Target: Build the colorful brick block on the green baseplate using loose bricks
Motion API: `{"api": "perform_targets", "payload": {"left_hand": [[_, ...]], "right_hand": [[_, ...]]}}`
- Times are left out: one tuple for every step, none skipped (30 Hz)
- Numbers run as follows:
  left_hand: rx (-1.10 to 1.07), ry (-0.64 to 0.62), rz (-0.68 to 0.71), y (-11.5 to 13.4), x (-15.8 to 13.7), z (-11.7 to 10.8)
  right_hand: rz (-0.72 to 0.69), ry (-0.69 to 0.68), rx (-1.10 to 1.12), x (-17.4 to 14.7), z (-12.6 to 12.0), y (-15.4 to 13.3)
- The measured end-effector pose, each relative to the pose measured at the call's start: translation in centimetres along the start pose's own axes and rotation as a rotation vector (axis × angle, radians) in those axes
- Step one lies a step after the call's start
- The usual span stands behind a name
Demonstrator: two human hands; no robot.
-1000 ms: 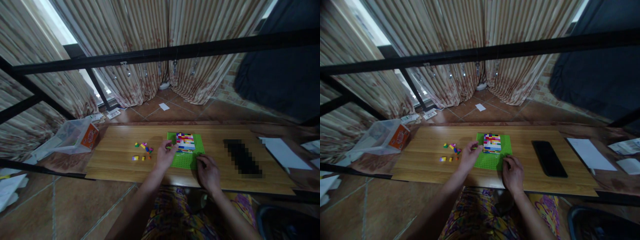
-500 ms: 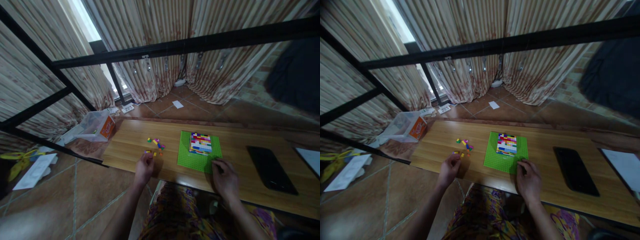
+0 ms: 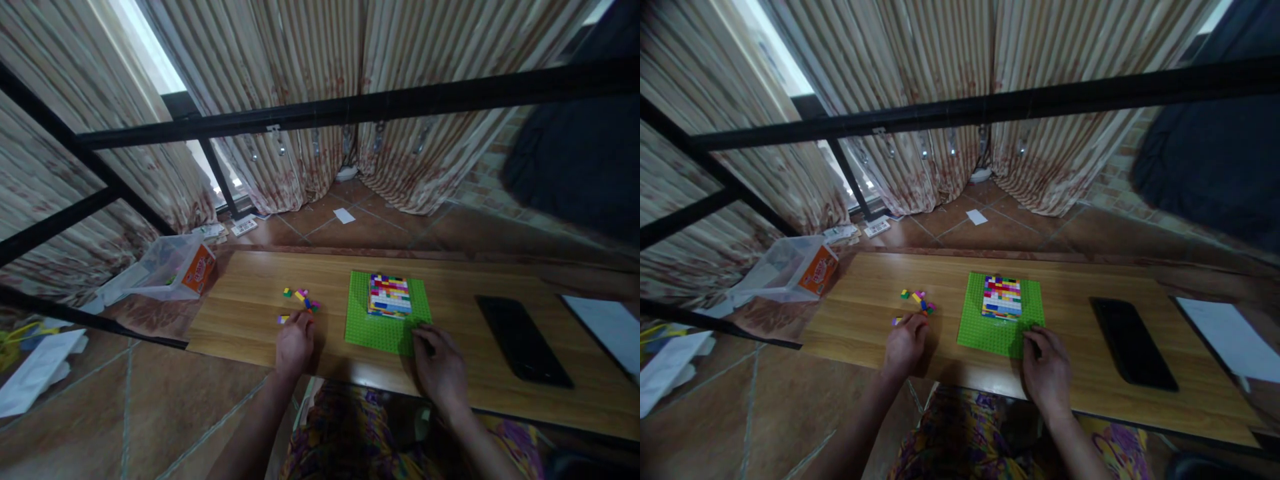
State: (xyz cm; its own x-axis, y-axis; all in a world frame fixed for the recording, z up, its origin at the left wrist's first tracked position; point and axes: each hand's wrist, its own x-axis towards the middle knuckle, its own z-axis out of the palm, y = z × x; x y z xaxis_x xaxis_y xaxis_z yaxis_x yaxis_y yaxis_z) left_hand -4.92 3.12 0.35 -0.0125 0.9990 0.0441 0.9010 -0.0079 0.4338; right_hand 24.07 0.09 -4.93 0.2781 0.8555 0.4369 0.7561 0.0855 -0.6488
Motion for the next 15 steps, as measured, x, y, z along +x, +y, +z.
{"api": "perform_targets", "payload": {"left_hand": [[0.011, -0.008, -0.006, 0.0, 0.1, 0.0], [0.014, -0.015, -0.008, 0.0, 0.3, -0.1], [0.006, -0.018, -0.006, 0.1, 0.4, -0.1], [-0.02, -0.016, 0.004, 0.3, 0.4, -0.1], [-0.073, -0.011, 0.022, 0.6, 0.5, 0.0], [-0.153, -0.004, 0.046, 1.1, 0.6, 0.2], [-0.254, -0.001, 0.072, 1.7, 0.7, 0.5], [-0.368, -0.001, 0.092, 2.5, 0.9, 0.9], [-0.487, -0.005, 0.106, 3.4, 1.1, 1.3], [-0.595, -0.012, 0.107, 4.3, 1.5, 1.8], [-0.687, -0.009, 0.094, 5.2, 1.9, 2.4], [-0.762, -0.007, 0.084, 6.1, 2.3, 2.9], [-0.811, -0.01, 0.081, 6.9, 2.7, 3.3], [-0.843, -0.009, 0.081, 7.6, 3.0, 3.7], [-0.861, -0.009, 0.088, 8.2, 3.3, 4.0]], "right_hand": [[-0.005, 0.0, 0.005, 0.0, 0.0, 0.0], [-0.006, 0.001, 0.01, 0.0, 0.0, -0.1], [-0.002, 0.006, 0.011, 0.0, 0.0, -0.1], [0.004, 0.008, 0.009, 0.0, 0.0, -0.2], [0.009, 0.011, 0.009, 0.0, 0.1, -0.2], [0.013, 0.012, 0.009, 0.0, 0.1, -0.3], [0.016, 0.013, 0.01, 0.0, 0.1, -0.3], [0.018, 0.011, 0.013, 0.0, 0.1, -0.3], [0.021, 0.009, 0.014, 0.0, 0.1, -0.3], [0.023, 0.008, 0.014, 0.0, 0.1, -0.3], [0.024, 0.008, 0.013, 0.0, 0.1, -0.3], [0.025, 0.005, 0.012, 0.0, 0.1, -0.3], [0.024, 0.003, 0.013, 0.0, 0.2, -0.3], [0.025, 0.003, 0.013, 0.0, 0.2, -0.3], [0.026, 0.002, 0.013, 0.0, 0.2, -0.3]]}}
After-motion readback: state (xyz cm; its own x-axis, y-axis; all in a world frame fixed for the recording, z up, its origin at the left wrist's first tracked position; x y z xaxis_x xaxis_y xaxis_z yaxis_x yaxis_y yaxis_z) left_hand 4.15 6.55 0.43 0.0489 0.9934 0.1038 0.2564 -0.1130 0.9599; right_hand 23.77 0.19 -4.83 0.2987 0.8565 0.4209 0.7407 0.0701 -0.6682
